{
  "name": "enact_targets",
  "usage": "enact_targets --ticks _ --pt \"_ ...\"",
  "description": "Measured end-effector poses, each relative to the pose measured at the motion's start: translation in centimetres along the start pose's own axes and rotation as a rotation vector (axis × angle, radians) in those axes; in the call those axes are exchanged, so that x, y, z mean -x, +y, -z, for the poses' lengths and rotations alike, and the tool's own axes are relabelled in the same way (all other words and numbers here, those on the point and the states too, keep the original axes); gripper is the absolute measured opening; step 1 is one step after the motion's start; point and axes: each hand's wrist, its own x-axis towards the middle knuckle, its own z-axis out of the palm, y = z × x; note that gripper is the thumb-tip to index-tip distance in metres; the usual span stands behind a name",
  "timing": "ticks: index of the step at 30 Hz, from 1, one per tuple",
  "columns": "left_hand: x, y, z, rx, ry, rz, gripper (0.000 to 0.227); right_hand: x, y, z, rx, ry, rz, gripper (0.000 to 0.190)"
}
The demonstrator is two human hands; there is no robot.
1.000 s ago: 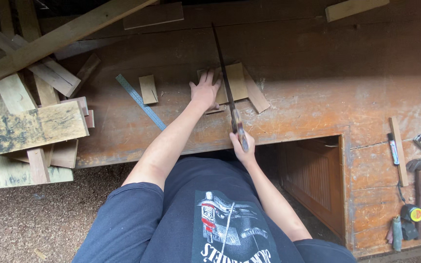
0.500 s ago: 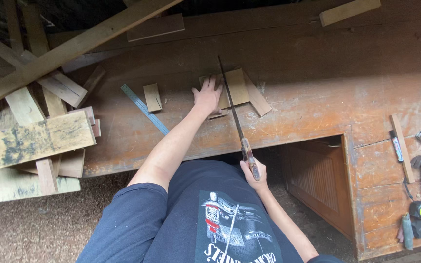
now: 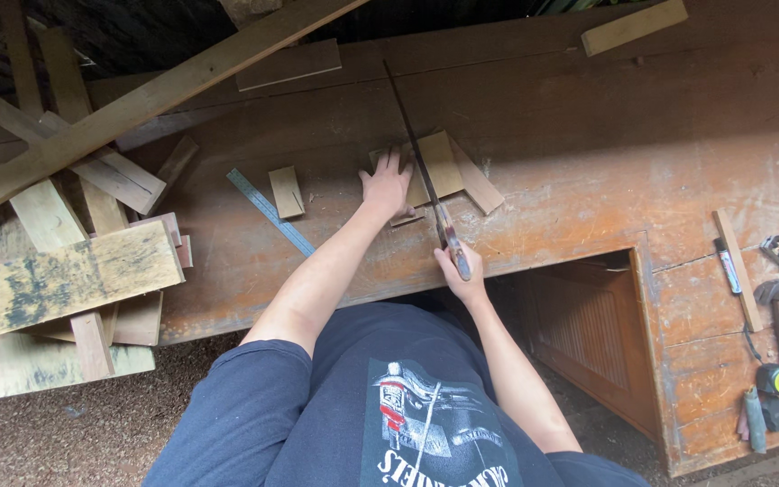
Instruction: The person measures a small wooden plank with a metal ruler, marks it, and then uses a hand saw to cut the plank along the marked line. The person repeats the process on another plank.
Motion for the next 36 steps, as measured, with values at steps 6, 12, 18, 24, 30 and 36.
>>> enact_targets --ticks 6,12,18,24,30,36 --pt "-0.3 -0.5 -0.7 0.012 0.013 -0.037 0.115 5.5 -1.5 2.1 -0.195 0.038 -0.24 0.019" --pt "-1.1 -1.0 -1.0 0.031 0.123 -0.087 0.136 6.3 -3.0 2.0 -0.504 0.18 -0.282 0.015" --pt "-0.2 -1.5 -0.1 0.066 0.225 -0.152 0.141 5.9 -6.7 2.7 -0.613 0.203 -0.137 0.021" --pt "0.8 -1.7 -0.5 0.229 0.543 -0.199 0.113 6.1 -10.6 7.6 -0.463 0.129 -0.183 0.012" --pt "3.3 -2.6 1.2 0.675 0.664 -0.291 0.03 6.4 -13.1 12.6 -0.825 0.037 -0.296 0.021" --pt "4.7 -1.3 3.0 0.726 0.671 -0.193 0.025 6.1 -16.3 14.1 -0.333 -0.009 -0.23 0.007"
